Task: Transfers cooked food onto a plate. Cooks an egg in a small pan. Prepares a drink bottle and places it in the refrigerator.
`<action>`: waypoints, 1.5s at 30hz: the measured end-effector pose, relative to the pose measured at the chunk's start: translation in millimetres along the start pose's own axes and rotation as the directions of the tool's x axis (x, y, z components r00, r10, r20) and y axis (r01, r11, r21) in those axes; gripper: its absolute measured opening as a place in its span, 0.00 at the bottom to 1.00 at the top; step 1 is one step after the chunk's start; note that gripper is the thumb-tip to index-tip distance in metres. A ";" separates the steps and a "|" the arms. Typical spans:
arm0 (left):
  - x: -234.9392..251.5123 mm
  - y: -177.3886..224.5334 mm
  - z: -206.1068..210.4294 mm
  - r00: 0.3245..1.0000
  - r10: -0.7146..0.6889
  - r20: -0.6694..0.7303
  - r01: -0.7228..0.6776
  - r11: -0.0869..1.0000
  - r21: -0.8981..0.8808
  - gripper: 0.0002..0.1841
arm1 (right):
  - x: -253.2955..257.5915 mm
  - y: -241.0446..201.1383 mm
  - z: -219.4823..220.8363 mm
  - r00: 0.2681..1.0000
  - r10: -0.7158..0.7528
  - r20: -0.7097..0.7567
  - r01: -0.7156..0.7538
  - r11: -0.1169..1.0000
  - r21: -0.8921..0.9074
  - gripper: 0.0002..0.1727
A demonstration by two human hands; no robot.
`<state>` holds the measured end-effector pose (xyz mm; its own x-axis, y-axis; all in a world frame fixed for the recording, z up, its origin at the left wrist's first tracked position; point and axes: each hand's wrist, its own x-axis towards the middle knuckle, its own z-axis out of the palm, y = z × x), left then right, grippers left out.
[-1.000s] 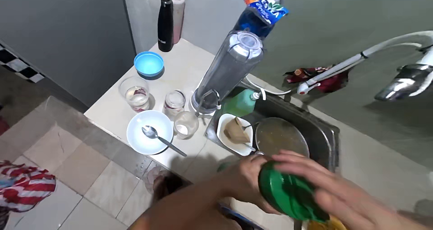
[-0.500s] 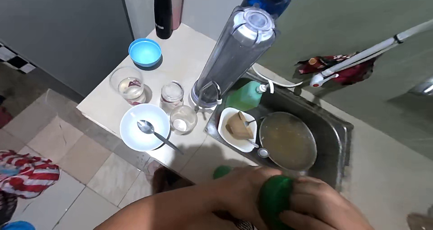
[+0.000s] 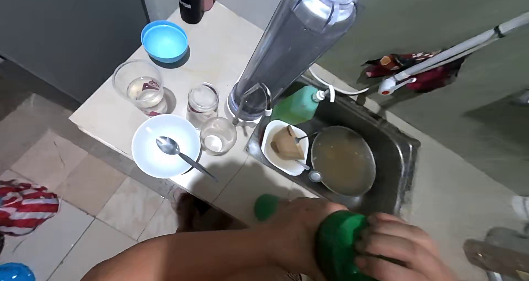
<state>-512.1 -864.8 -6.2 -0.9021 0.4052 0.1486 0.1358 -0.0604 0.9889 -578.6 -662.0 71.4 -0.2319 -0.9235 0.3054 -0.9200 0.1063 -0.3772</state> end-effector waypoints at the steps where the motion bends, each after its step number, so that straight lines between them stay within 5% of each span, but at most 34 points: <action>1: -0.3 0.5 -0.5 1.000 -0.016 0.013 0.016 1.000 -0.002 0.55 | -1.2 -1.8 0.5 1.000 0.021 -0.008 -0.021 1.000 0.000 0.27; 7: 1.5 -1.6 -6.5 0.998 0.008 0.063 -0.009 1.000 0.029 0.55 | 6.7 1.0 -19.2 0.970 0.056 0.239 -0.101 0.979 0.178 0.36; 11: 3.8 -3.4 -4.6 0.998 0.005 0.057 -0.006 1.000 0.020 0.55 | 9.3 -2.6 -24.6 0.955 0.067 0.287 -0.117 0.980 0.163 0.23; 15: 2.3 -4.4 -3.8 0.999 0.035 0.027 -0.037 0.998 0.054 0.54 | 11.3 -0.9 -27.5 0.954 0.011 0.299 -0.031 0.998 0.062 0.25; 21: -1.2 -7.5 -0.4 0.993 0.108 -0.040 -0.107 0.994 0.024 0.56 | 13.7 9.0 -12.3 0.975 -0.144 0.168 0.150 0.988 -0.025 0.27; 28: -5.4 -4.4 11.4 0.989 0.040 -0.140 -0.040 0.999 0.002 0.56 | 11.2 -11.9 -7.5 0.993 0.062 0.096 -0.049 0.989 -0.141 0.27; 39: -11.7 -1.2 23.1 0.973 -0.003 -0.229 0.016 0.999 0.052 0.56 | 10.2 -23.8 0.1 0.986 0.165 0.002 -0.162 0.971 -0.176 0.27; 45: -15.1 2.2 29.2 0.965 -0.052 -0.256 0.071 0.996 0.062 0.56 | 4.6 -29.5 15.7 0.955 0.239 -0.176 -0.270 0.945 -0.182 0.27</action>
<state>-486.2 -844.4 -6.3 -0.9827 0.1611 0.0918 0.0971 0.0255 0.9950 -547.6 -675.1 70.2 -0.4969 -0.7917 0.3554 -0.8647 0.4172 -0.2797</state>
